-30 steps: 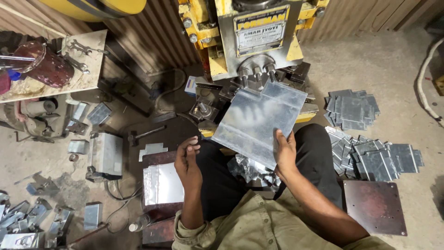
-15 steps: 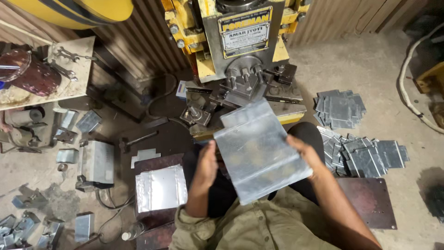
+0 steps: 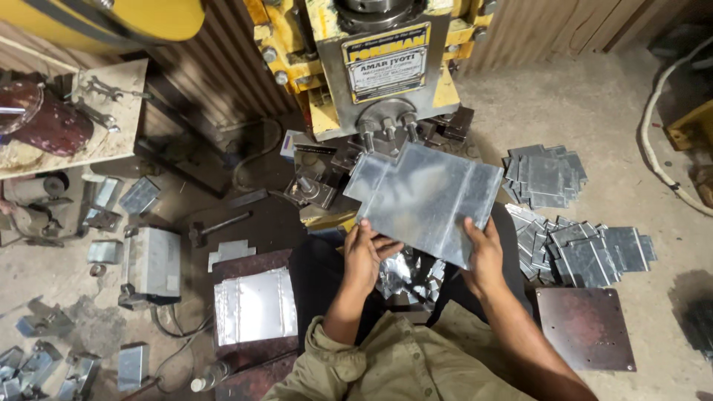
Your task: The person sits in front of a yellow press machine, repeatedly picking up rectangular metal sheets from a stack. They place the sheets into the machine, operate the press, and then remove the processed sheets to place them on a pile on the floor.
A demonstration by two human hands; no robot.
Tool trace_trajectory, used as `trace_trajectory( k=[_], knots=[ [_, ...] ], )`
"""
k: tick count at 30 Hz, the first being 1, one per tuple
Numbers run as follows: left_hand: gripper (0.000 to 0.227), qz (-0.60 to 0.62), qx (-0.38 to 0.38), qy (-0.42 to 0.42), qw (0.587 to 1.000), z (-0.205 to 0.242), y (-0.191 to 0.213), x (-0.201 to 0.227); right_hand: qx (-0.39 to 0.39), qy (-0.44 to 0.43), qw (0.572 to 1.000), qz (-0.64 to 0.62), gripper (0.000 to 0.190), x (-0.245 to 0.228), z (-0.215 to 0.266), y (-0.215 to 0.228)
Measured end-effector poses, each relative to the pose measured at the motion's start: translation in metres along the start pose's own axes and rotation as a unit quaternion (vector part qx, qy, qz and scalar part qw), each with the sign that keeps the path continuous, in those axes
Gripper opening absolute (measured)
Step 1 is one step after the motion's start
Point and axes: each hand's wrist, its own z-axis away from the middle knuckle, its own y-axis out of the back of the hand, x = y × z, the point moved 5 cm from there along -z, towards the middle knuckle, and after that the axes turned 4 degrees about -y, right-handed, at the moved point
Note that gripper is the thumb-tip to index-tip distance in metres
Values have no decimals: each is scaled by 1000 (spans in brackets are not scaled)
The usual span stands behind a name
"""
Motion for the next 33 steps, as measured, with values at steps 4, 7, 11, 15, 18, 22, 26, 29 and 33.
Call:
trace_trajectory(
  k=[4,7,11,15,18,22,26,29,33],
  knots=[
    [40,-16,0,23,1000,-13,-2,-2,-7,23,999,-29,49,-11,-1,-13],
    [38,-5,-10,17,1000,-16,-4,-2,-20,38,998,-38,45,-8,-7,-11],
    [41,8,-21,25,999,-13,-5,-1,-20,52,997,-47,38,0,-14,-1],
    [41,-1,-14,31,999,-19,-2,-5,-23,53,997,-59,37,-4,-14,-7],
    [41,7,-5,19,1000,-23,8,-17,-25,37,998,-42,40,-11,-5,-14],
    [56,-12,-11,15,1000,-31,8,-18,-15,30,999,-9,49,-18,-8,-16],
    [90,-33,77,77,994,-28,24,1,-22,79,993,85,51,-15,-12,3],
    [98,1,107,83,991,-25,44,24,0,-7,999,49,54,-11,-5,23],
    [75,50,-2,118,992,-3,51,33,-49,-112,992,23,56,-14,-21,29]
  ],
)
